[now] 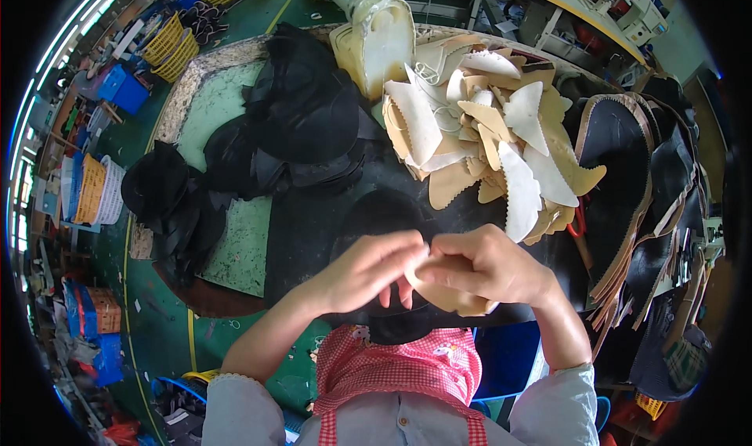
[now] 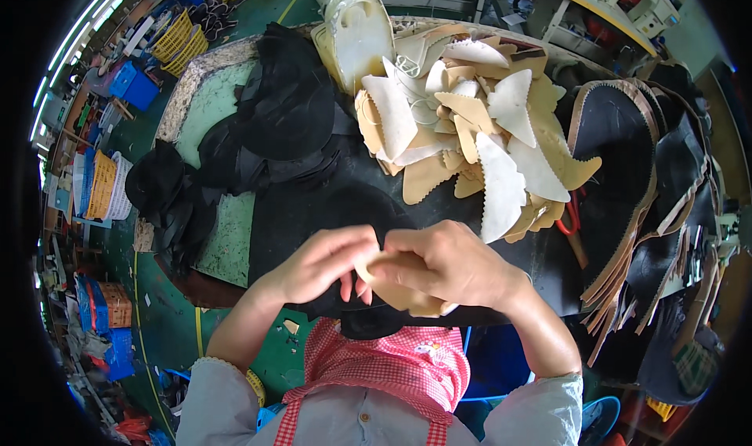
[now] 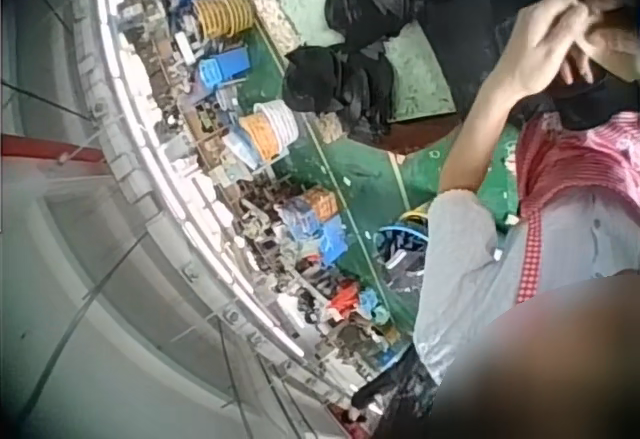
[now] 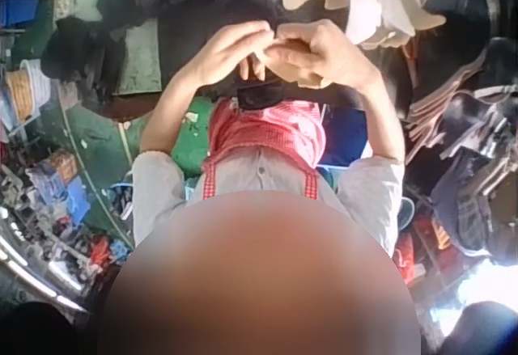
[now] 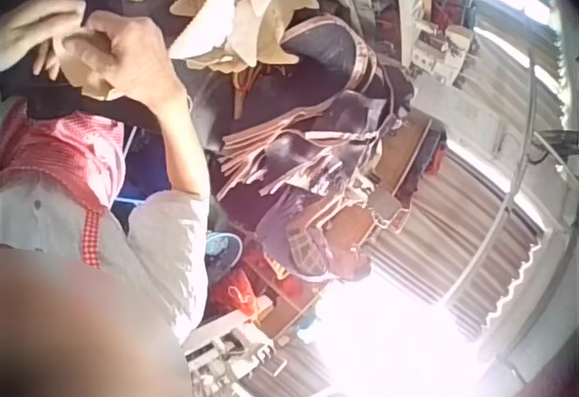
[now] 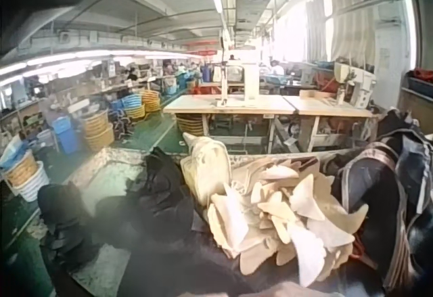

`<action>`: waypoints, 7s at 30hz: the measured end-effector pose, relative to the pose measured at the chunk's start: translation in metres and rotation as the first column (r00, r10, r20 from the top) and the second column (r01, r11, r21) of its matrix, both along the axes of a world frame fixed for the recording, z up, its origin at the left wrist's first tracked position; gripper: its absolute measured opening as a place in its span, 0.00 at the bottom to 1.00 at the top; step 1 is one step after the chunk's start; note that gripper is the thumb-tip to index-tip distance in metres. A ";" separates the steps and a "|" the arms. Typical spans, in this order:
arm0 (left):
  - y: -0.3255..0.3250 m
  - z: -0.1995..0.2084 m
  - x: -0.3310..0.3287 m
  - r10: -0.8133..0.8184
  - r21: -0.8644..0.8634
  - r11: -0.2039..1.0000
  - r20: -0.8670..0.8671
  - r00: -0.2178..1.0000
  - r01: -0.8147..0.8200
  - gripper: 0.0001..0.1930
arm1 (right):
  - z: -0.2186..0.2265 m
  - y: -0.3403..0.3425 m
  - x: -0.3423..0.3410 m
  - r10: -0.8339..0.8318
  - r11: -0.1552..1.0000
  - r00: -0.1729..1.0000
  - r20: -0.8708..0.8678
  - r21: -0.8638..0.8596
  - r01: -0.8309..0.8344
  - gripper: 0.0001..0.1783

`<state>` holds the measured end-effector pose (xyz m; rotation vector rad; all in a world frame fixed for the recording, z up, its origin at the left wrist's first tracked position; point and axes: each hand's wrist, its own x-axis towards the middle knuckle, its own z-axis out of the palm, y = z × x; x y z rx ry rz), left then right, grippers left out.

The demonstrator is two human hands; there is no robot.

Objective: Sorting and stacking various pre-cut leather and fabric shoe parts on a production workbench.

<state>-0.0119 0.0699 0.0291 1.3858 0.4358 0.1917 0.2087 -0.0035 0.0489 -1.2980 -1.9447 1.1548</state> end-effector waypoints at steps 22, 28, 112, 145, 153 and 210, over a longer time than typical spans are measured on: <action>-0.023 -0.001 0.011 0.225 0.940 0.283 0.128 0.966 -0.190 0.06 | 0.006 -0.021 -0.029 -0.408 0.908 0.909 -0.087 0.059 0.414 0.09; -0.015 -0.010 0.006 0.237 0.224 0.936 0.172 0.956 -0.272 0.13 | 0.004 -0.027 -0.024 -0.317 0.947 0.910 -0.267 -0.029 0.321 0.07; 0.191 -0.020 -0.096 0.691 0.733 0.003 0.490 0.531 -0.680 0.06 | -0.079 0.096 -0.101 -0.294 0.807 0.884 0.364 0.589 0.026 0.32; -0.028 -0.016 0.015 0.076 0.128 0.987 0.118 0.990 -0.092 0.13 | -0.023 -0.002 0.003 -0.739 0.527 0.628 -0.246 0.369 0.765 0.23; -0.034 -0.007 0.017 0.218 0.527 0.822 0.055 0.974 -0.214 0.07 | -0.006 -0.035 -0.015 -0.463 0.864 0.864 -0.197 0.118 0.490 0.08; -0.043 -0.032 -0.029 0.418 -0.227 0.899 0.184 0.890 -0.375 0.24 | -0.030 -0.047 -0.030 -0.323 0.830 0.945 0.057 0.497 0.254 0.16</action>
